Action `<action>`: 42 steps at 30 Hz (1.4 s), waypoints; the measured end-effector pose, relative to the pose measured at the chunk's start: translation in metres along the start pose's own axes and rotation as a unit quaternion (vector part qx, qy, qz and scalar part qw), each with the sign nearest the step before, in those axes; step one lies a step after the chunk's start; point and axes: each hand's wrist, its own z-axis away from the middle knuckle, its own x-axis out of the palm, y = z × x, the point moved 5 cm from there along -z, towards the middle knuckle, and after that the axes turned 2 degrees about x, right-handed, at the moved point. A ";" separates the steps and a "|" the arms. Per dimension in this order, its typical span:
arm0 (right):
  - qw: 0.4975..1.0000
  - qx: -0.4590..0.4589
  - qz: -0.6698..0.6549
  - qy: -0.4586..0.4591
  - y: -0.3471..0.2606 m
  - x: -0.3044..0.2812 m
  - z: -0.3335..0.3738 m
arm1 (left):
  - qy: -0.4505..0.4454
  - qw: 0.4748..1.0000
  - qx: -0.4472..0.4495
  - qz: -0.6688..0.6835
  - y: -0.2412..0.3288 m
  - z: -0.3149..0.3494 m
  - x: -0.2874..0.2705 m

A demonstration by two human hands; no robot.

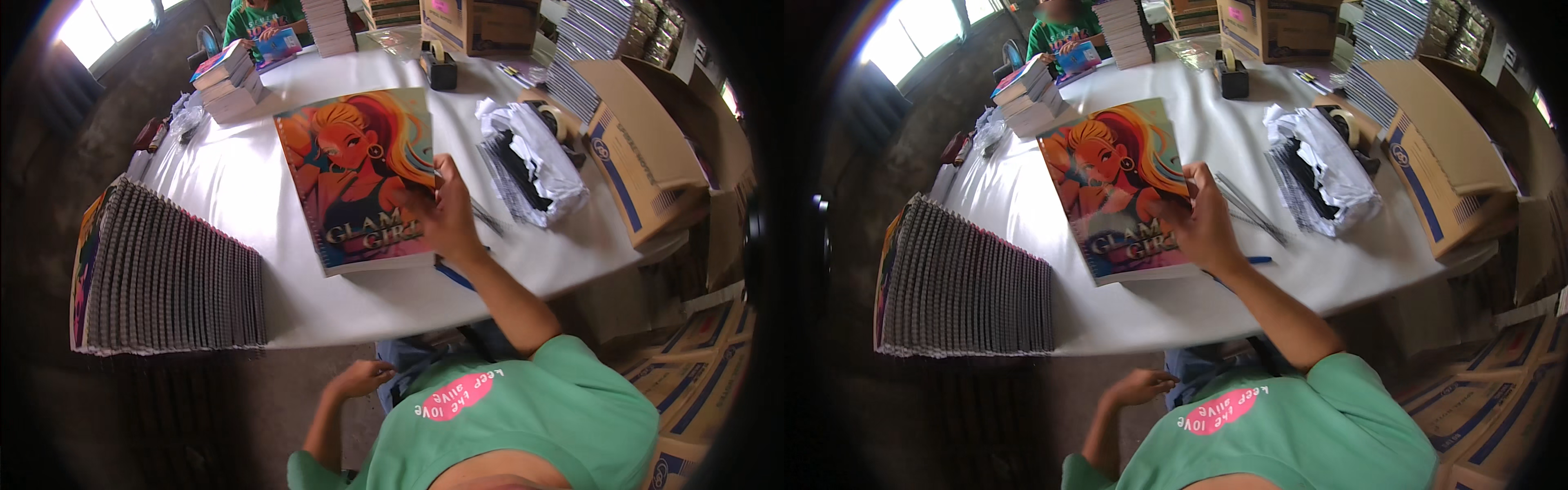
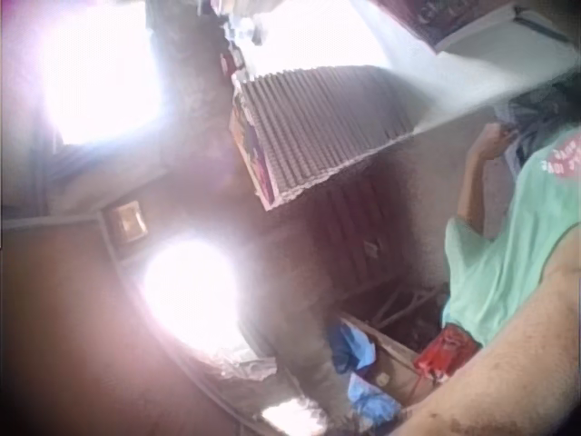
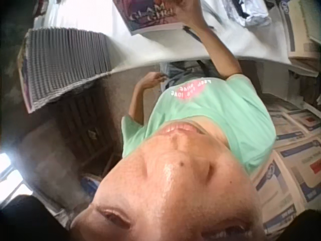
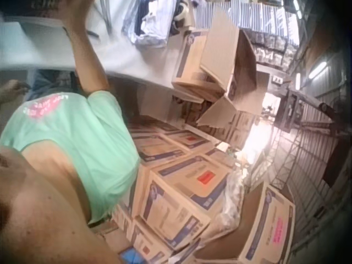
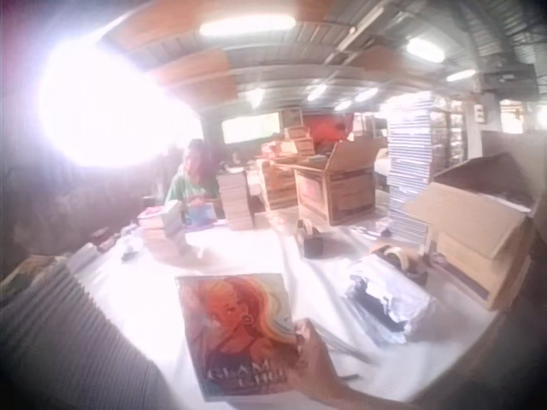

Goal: The person assembles spiral-bound notebooks by inserting metal coils into pre-punched holes, using pliers to secure the ends. They handle multiple notebooks, stacking completed units and retrieving new ones from a nearby box.

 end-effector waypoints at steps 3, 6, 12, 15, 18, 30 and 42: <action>0.987 0.048 -0.138 0.060 0.006 0.002 0.044 | 0.392 0.882 0.231 -0.126 0.160 0.114 -0.078; 0.978 0.051 -0.195 0.059 0.012 0.018 0.083 | 0.767 0.575 0.210 -0.192 0.195 0.144 -0.104; 0.971 0.029 -0.229 -0.056 0.009 0.032 0.103 | 0.612 0.736 0.282 0.063 0.160 0.101 -0.136; 0.936 -0.014 0.246 -0.251 0.017 0.008 0.094 | 0.627 0.748 0.204 -0.083 0.173 0.109 -0.136; 0.815 -0.067 0.516 -0.254 0.049 -0.021 0.112 | 0.614 0.727 0.159 -0.265 0.187 0.093 -0.129; 0.912 0.055 0.385 -0.129 0.035 -0.129 0.114 | 0.514 0.730 0.185 -0.410 0.174 0.019 -0.093; 0.959 0.224 -0.007 -0.176 0.082 -0.035 0.104 | 0.682 0.654 0.307 0.111 0.075 0.059 -0.116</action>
